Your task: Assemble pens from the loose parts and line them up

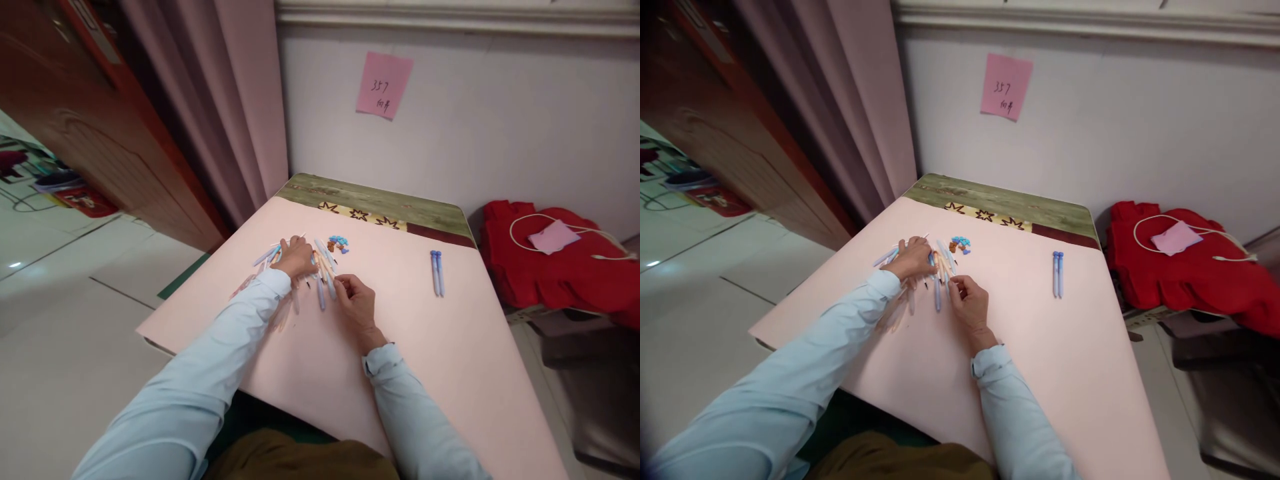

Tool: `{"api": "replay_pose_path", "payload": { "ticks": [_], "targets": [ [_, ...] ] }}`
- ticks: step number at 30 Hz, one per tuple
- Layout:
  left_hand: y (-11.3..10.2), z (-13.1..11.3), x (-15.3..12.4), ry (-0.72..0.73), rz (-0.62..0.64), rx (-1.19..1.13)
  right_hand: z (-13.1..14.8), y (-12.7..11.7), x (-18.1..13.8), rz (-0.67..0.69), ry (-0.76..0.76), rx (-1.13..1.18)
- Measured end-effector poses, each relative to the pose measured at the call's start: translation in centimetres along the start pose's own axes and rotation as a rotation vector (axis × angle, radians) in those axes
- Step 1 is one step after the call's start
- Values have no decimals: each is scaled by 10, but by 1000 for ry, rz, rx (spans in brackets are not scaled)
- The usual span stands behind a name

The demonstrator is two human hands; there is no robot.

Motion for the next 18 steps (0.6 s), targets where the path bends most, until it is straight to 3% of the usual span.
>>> {"api": "replay_pose_path", "payload": {
  "ticks": [4, 7, 10, 14, 18],
  "targets": [
    [-6, 6, -15, 50, -122, -14, 2, -2, 0, -18, 4, 27],
    [-1, 3, -47, 89, -417, -113, 5, -5, 1, -60, 1, 34],
    [27, -12, -80, 158, -632, -337, 9, -5, 1, -37, -8, 80],
    [78, -39, -97, 257, -635, -655, 11, 2, -2, 157, -18, 192],
    [98, -49, -98, 310, -619, -889, 8, 7, -6, 223, -1, 255]
  ]
}}
Point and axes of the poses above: each hand's wrist, its own x-axis towards the middle knuckle, its own y-axis out of the palm, z = x × y, the point moved 2 cm from there along x, towards the middle knuckle, and after that the axes turned 14 degrees about z, right-handed, at the moved point
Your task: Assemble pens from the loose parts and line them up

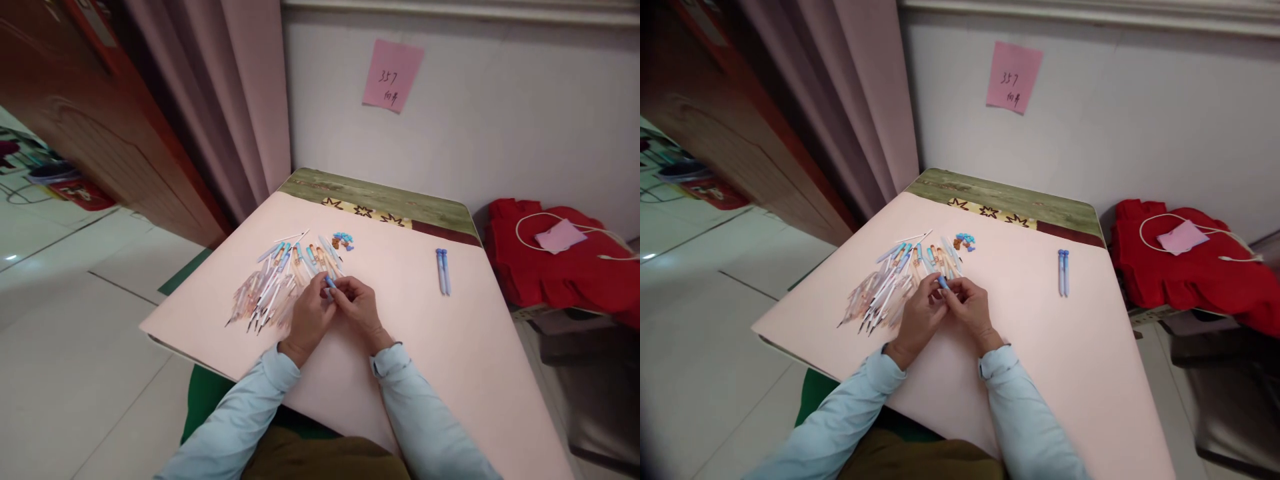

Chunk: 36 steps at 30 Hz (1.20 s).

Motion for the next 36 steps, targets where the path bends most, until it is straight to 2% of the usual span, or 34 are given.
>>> {"api": "replay_pose_path", "payload": {
  "ticks": [5, 8, 12, 15, 17, 19, 21, 23, 26, 30, 36],
  "targets": [
    [-3, -6, -2, 2, 35, -461, -4, -2, -2, -34, 5, -14],
    [-4, -7, -5, -76, -53, -708, -1, 0, -4, -19, -20, -65],
    [-6, -5, -6, -189, -202, -859, 6, 4, -8, 39, -60, -136],
    [-10, -5, -6, -210, -190, -1002, 8, 2, -9, -22, -50, -152],
    [-10, -7, -6, -223, -41, -1125, 7, -2, -9, -183, -23, -198],
    [-8, -9, -7, -250, 184, -1227, 4, -8, -8, -366, 6, -260],
    [-6, -12, -10, -270, 405, -1274, 2, -13, -8, -471, 33, -315],
    [-3, -14, -13, -267, 599, -1277, 0, -18, -7, -489, 80, -404],
    [0, -17, -17, -256, 827, -1238, -1, -21, -7, -425, 182, -689],
    [-1, -19, -19, -250, 926, -1191, 0, -23, -5, -309, 314, -990],
    [-1, -23, -21, -233, 1032, -1147, 3, -22, -6, -315, 402, -1117]
  ]
}}
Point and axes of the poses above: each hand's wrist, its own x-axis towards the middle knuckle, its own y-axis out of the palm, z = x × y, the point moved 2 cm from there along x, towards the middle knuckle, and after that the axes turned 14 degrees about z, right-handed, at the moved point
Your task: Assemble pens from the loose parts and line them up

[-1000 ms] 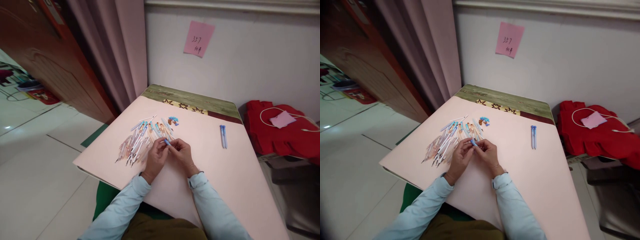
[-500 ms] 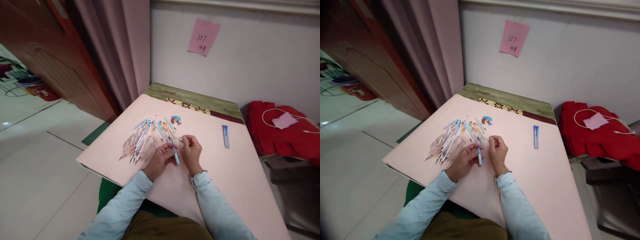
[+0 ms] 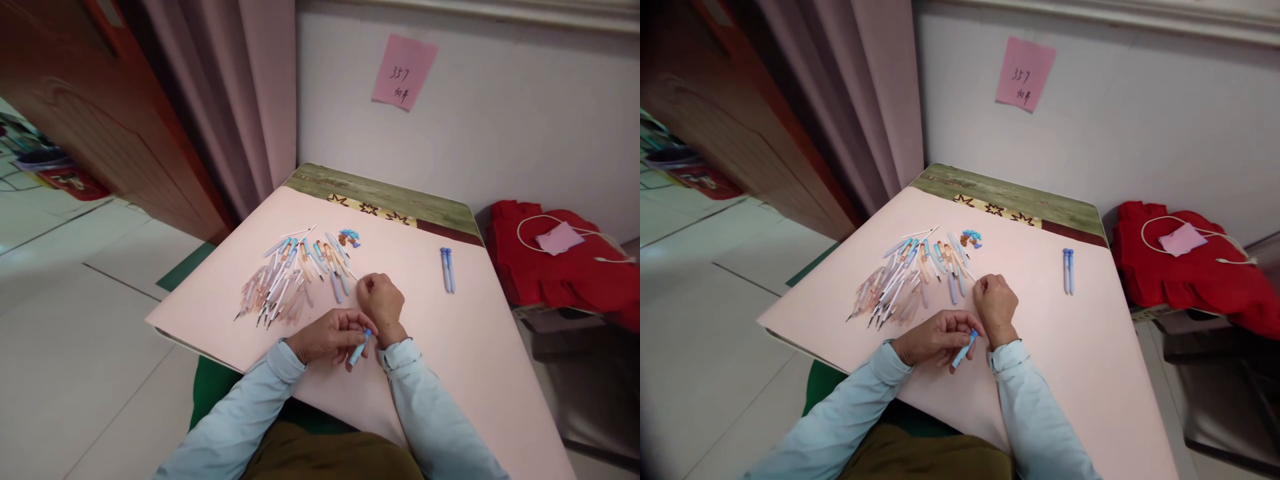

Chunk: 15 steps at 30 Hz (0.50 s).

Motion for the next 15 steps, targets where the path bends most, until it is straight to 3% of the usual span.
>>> {"api": "replay_pose_path", "payload": {
  "ticks": [10, 15],
  "targets": [
    [-2, -1, 3, 8, -52, -1, 6, 2, 9, 114, -66, -24],
    [-9, 1, 2, 64, -145, -30, 0, -2, 5, 83, -33, 5]
  ]
}}
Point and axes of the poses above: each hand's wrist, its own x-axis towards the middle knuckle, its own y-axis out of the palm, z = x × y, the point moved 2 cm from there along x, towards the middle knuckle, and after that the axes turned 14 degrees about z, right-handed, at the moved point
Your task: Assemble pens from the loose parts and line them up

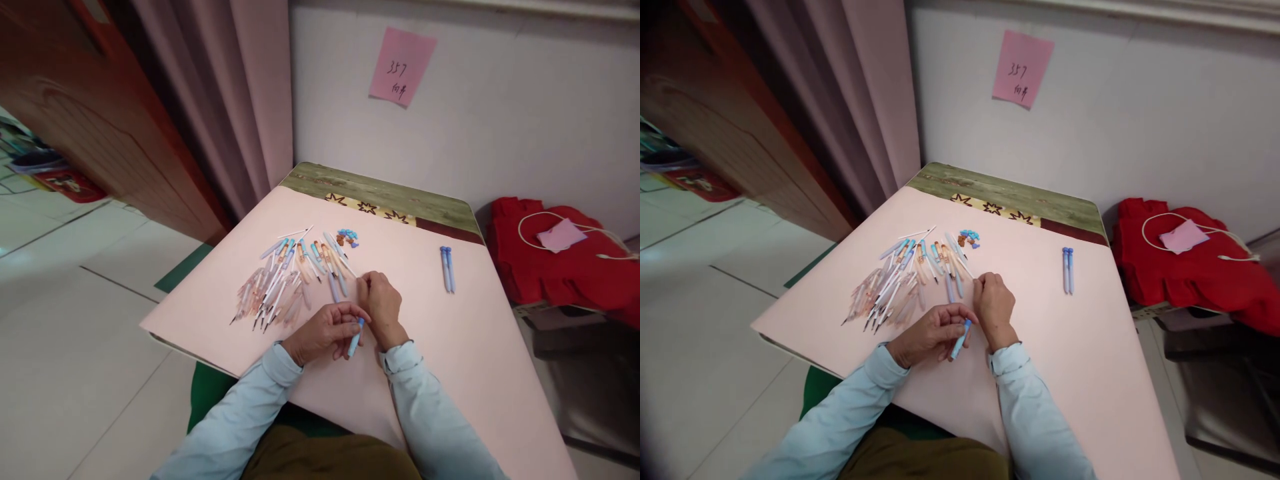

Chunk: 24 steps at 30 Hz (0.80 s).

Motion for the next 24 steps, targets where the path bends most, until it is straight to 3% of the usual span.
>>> {"api": "replay_pose_path", "payload": {
  "ticks": [6, 9, 14, 18, 24],
  "targets": [
    [-3, 2, 0, 44, -33, -28, -3, -1, -3, -53, -37, 159],
    [-3, 2, 0, 31, -20, -20, 1, 0, -2, -6, -108, 148],
    [-4, 2, 0, 21, -30, -7, 0, 0, -2, -37, -42, 139],
    [-4, 3, 1, 23, -35, -19, 2, 2, -2, -8, -142, 160],
    [-4, 2, 1, 8, -41, 1, 1, 1, -2, -78, -62, 146]
  ]
}}
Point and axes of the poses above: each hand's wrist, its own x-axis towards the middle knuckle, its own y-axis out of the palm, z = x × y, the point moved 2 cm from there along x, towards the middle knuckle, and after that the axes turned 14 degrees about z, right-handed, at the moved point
